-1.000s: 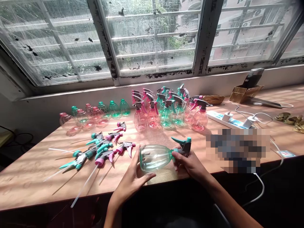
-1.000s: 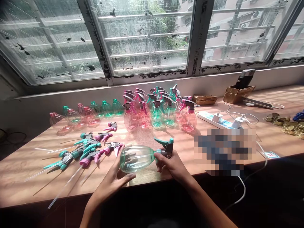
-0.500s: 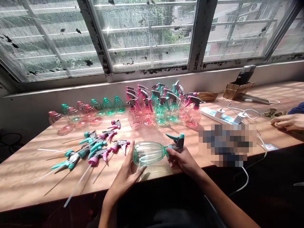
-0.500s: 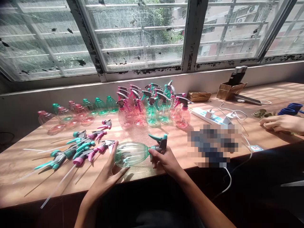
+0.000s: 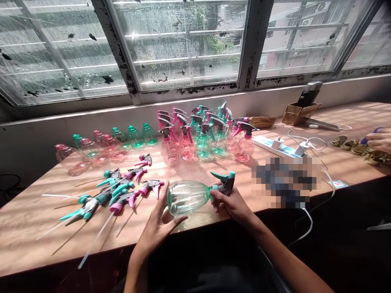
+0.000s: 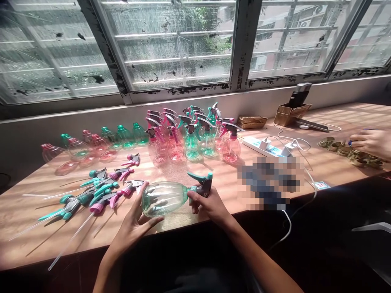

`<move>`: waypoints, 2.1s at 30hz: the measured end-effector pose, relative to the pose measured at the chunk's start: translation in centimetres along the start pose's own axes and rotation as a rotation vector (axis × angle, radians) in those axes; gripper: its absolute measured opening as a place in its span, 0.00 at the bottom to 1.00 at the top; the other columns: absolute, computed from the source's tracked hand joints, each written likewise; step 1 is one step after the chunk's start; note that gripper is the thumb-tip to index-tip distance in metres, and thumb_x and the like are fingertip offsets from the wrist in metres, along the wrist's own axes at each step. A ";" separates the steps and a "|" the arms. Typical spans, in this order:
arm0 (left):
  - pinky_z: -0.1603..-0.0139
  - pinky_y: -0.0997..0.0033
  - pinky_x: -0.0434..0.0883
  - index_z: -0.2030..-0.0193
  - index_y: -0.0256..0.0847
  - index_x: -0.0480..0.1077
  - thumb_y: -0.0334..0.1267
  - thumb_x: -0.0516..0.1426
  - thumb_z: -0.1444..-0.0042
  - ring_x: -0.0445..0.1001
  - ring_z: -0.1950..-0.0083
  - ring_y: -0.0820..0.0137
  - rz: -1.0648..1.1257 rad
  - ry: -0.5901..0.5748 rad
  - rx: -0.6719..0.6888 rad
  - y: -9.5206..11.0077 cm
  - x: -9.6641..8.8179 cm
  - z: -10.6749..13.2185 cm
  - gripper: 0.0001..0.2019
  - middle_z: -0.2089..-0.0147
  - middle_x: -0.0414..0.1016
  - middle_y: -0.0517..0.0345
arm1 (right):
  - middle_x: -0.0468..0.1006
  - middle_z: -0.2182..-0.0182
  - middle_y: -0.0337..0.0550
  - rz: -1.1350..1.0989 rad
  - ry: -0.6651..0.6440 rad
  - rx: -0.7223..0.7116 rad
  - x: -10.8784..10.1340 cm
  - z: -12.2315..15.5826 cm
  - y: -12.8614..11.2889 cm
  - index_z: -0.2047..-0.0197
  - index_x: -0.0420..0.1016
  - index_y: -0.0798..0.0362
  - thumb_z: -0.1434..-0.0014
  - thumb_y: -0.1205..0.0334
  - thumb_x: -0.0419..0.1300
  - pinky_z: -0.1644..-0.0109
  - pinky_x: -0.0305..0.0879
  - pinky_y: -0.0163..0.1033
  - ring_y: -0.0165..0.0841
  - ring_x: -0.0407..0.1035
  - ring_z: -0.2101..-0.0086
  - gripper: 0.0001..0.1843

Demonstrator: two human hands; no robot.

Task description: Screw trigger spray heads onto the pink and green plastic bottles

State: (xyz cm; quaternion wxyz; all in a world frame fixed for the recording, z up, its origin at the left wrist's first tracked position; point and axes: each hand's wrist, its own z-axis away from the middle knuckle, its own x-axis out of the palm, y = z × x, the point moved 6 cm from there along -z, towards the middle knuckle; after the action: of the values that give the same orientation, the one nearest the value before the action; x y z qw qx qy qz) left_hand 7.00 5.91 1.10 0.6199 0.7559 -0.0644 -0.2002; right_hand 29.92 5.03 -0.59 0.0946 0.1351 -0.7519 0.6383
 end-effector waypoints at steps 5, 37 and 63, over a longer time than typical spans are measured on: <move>0.27 0.45 0.55 0.24 0.60 0.36 0.43 0.67 0.43 0.51 0.24 0.46 -0.013 -0.010 -0.036 0.1 0.0 0.1 0.51 0.21 0.45 0.55 | 0.77 0.79 0.34 -0.006 -0.022 0.002 0.1 0.0 -0.1 0.68 0.73 0.53 0.43 0.50 0.70 0.79 0.64 0.34 0.28 0.69 0.83 0.16; 0.29 0.44 0.60 0.25 0.62 0.42 0.43 0.64 0.39 0.55 0.25 0.46 0.042 0.011 0.001 -0.1 0.0 -0.1 0.43 0.22 0.48 0.56 | 0.78 0.77 0.35 -0.024 -0.078 -0.002 0.3 0.3 -0.2 0.61 0.72 0.53 0.41 0.54 0.70 0.77 0.66 0.33 0.28 0.69 0.82 0.15; 0.27 0.46 0.58 0.25 0.52 0.49 0.44 0.66 0.43 0.59 0.27 0.47 -0.157 -0.015 0.023 0.8 0.0 0.0 0.44 0.26 0.59 0.51 | 0.79 0.77 0.36 0.000 -0.037 -0.001 0.0 0.3 0.2 0.62 0.73 0.52 0.42 0.52 0.70 0.78 0.67 0.34 0.29 0.71 0.82 0.14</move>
State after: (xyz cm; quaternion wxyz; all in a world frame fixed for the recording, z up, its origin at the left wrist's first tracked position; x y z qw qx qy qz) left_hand 7.14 5.73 1.89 0.5932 0.7641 -0.0118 -0.2532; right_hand 29.90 4.74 -0.86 0.0809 0.1469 -0.7538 0.6354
